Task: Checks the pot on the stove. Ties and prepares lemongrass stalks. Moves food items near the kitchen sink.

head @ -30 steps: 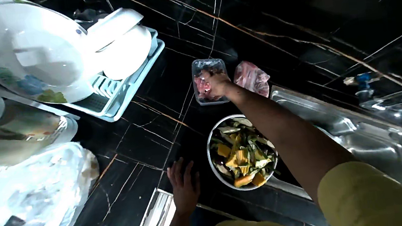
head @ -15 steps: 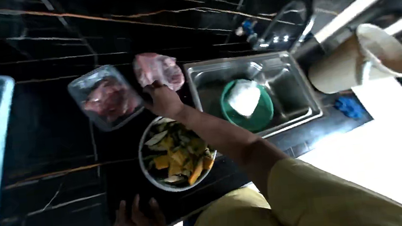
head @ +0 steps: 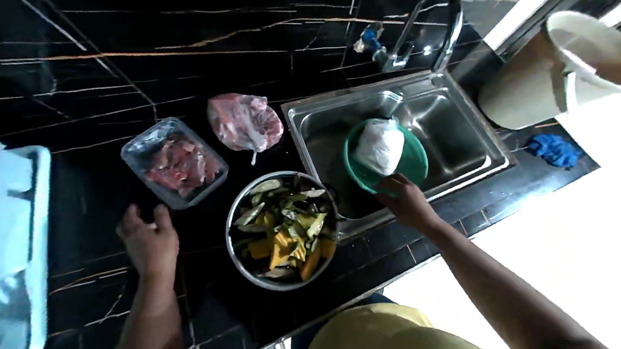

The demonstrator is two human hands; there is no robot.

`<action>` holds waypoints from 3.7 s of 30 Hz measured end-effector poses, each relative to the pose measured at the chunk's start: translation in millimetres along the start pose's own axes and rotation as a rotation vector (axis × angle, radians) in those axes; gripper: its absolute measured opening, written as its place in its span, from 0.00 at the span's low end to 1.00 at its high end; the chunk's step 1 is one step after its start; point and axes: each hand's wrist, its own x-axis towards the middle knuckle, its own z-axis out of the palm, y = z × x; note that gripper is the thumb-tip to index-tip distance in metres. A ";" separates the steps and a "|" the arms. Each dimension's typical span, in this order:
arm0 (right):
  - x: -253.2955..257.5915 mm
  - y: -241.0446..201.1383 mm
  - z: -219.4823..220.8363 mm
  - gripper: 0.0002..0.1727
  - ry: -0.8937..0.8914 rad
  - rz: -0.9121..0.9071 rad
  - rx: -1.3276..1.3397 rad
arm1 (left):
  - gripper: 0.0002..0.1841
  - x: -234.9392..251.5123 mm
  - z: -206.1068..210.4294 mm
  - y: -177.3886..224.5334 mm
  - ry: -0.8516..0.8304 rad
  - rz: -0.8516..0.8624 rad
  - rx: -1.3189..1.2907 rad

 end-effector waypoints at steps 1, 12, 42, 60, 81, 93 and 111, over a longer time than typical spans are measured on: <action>-5.7 0.7 -0.9 0.19 0.030 0.006 0.020 | 0.34 13.2 1.1 13.1 -0.036 -0.058 -0.018; 92.7 -135.0 26.4 0.16 0.063 -0.304 0.087 | 0.26 59.6 40.0 15.3 -0.085 -0.252 0.018; 173.4 -184.4 39.0 0.30 -0.494 -0.041 0.958 | 0.19 62.9 6.4 121.4 -0.355 0.270 -0.193; 257.0 -205.7 85.4 0.17 -0.110 0.225 1.245 | 0.19 -54.0 -7.3 -20.8 -0.268 0.257 -0.250; 13.7 -66.5 69.8 0.27 -0.213 0.150 0.718 | 0.34 -175.2 50.4 1.4 -0.448 -0.237 -0.582; 92.3 -72.1 68.9 0.21 0.063 0.136 0.957 | 0.30 -71.6 91.3 42.8 -0.390 -0.150 -0.685; -12.4 114.7 -101.2 0.16 0.156 -0.041 -0.033 | 0.34 -240.8 101.1 -13.8 0.070 0.389 -0.026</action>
